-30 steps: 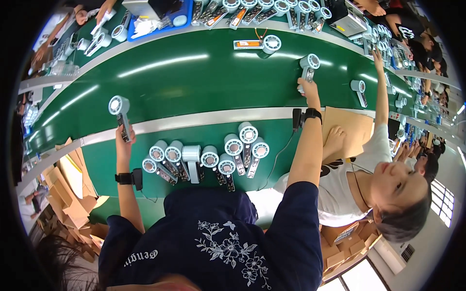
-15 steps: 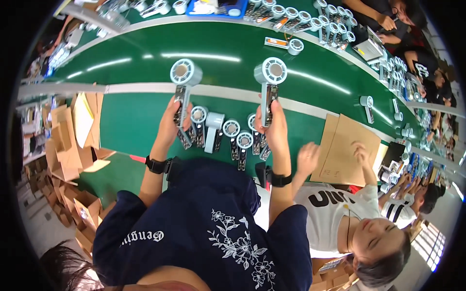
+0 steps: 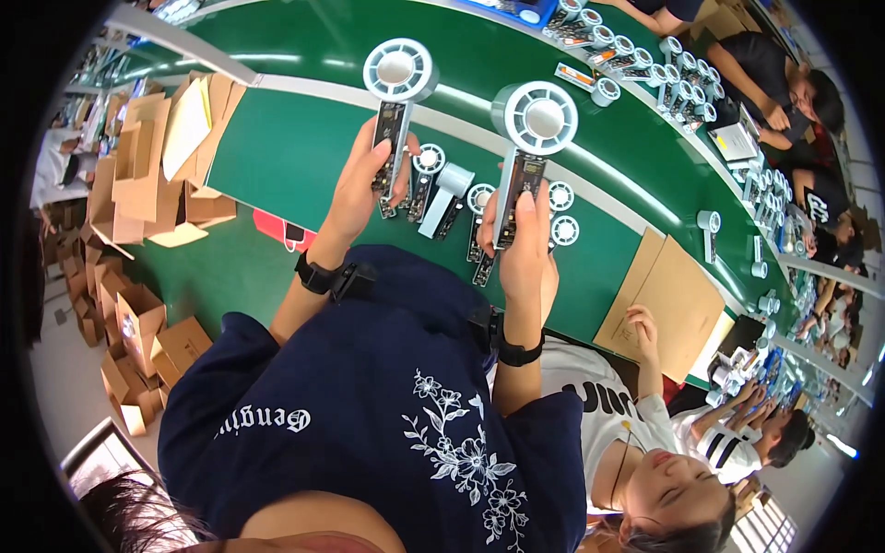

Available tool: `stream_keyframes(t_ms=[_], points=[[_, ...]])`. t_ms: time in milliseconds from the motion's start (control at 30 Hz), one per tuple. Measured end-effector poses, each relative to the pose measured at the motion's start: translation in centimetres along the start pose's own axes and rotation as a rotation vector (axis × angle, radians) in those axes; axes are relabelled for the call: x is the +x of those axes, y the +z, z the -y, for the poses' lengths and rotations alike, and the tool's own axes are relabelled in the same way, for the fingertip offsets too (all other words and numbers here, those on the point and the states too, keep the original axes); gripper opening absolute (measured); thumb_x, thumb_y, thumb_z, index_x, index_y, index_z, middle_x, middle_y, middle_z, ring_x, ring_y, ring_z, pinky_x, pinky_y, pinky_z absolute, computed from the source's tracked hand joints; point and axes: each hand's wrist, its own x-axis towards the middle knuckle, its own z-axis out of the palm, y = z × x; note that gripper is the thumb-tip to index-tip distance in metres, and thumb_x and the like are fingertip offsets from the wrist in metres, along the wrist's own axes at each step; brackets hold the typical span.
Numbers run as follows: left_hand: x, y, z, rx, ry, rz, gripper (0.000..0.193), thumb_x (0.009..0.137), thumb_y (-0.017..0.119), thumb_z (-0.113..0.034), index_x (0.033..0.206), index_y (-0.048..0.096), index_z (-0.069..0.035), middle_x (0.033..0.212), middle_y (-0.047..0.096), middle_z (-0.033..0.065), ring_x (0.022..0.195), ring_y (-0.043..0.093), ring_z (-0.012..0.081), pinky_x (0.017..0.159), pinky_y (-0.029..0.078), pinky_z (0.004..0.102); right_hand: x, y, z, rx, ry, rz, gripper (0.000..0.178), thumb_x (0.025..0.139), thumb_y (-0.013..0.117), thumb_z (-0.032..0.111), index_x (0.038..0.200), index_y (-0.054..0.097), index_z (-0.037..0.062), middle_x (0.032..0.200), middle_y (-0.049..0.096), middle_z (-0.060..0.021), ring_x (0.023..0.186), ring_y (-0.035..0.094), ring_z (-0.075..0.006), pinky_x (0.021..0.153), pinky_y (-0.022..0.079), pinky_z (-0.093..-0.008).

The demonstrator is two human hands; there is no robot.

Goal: The person picks up handheld fan assemblies from the table, presses buttons on their circuit boards by hand to test them, and places the fans back on the table.

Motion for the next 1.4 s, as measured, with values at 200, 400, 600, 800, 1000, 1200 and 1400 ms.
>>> stream_keyframes(t_ms=[200,400,600,800,1000,1200,1400], points=[[-0.5,0.2,0.3,-0.016,0.047,0.002,0.04,0.097,0.036,-0.017,0.133,0.024,-0.003,0.102,0.053,0.0122,0.056,0.048,0.0085,0.047,0.042,0.0207,-0.6,0.3,0.5,-0.167,-0.021,0.044,0.046,0.096,0.035,0.035,0.124,0.039,-0.002,0.066,0.046,-0.0044,0.044,0.039,-0.0077,0.036,0.029,-0.0204],[-0.4,0.9,0.2,-0.028,0.04,0.015,0.039,0.097,0.036,-0.016,0.133,0.026,-0.004,0.102,0.052,0.012,0.057,0.05,0.0089,0.046,0.042,0.0217,-0.4,0.8,0.5,-0.197,-0.01,0.067,0.047,0.097,0.035,0.036,0.124,0.039,-0.0021,0.067,0.046,-0.0046,0.045,0.04,-0.0082,0.037,0.03,-0.0212],[-0.5,1.1,0.7,-0.17,-0.019,0.1,0.038,0.098,0.035,-0.016,0.132,0.027,-0.004,0.101,0.051,0.0115,0.056,0.051,0.0101,0.044,0.043,0.0227,-0.2,0.9,-0.2,-0.215,0.003,0.038,0.045,0.097,0.034,0.035,0.122,0.04,-0.0018,0.068,0.047,-0.0045,0.046,0.04,-0.0085,0.037,0.031,-0.0216],[-0.3,1.4,1.0,-0.197,-0.02,0.094,0.036,0.098,0.034,-0.017,0.13,0.027,-0.003,0.099,0.05,0.0116,0.055,0.051,0.0116,0.043,0.044,0.0245,0.0,0.4,-0.5,-0.138,0.015,0.042,0.044,0.098,0.033,0.035,0.121,0.04,-0.0021,0.068,0.046,-0.0045,0.045,0.04,-0.0082,0.036,0.03,-0.0214],[-0.5,1.7,1.4,-0.218,-0.05,0.132,0.036,0.098,0.033,-0.019,0.128,0.027,-0.001,0.099,0.05,0.0119,0.055,0.052,0.0134,0.043,0.044,0.0257,0.0,0.4,-0.4,-0.125,0.042,0.017,0.045,0.098,0.034,0.036,0.12,0.042,-0.002,0.067,0.046,-0.0046,0.044,0.039,-0.0077,0.035,0.029,-0.0209],[-0.3,2.4,1.6,-0.134,-0.058,0.07,0.047,0.096,0.034,-0.027,0.132,0.027,0.003,0.094,0.05,0.0115,0.051,0.05,0.0124,0.04,0.042,0.0244,0.1,0.2,-0.3,-0.066,0.082,-0.014,0.045,0.097,0.035,0.037,0.119,0.043,-0.0019,0.068,0.047,-0.0049,0.044,0.039,-0.0076,0.035,0.03,-0.0208],[-0.4,1.7,1.6,-0.175,-0.085,0.155,0.037,0.097,0.032,-0.017,0.129,0.025,-0.001,0.097,0.049,0.0114,0.054,0.052,0.0124,0.041,0.042,0.0239,0.2,-0.2,-0.4,-0.192,0.052,-0.031,0.044,0.097,0.036,0.036,0.119,0.044,-0.0013,0.066,0.046,-0.0034,0.045,0.039,-0.0072,0.038,0.03,-0.0202]])
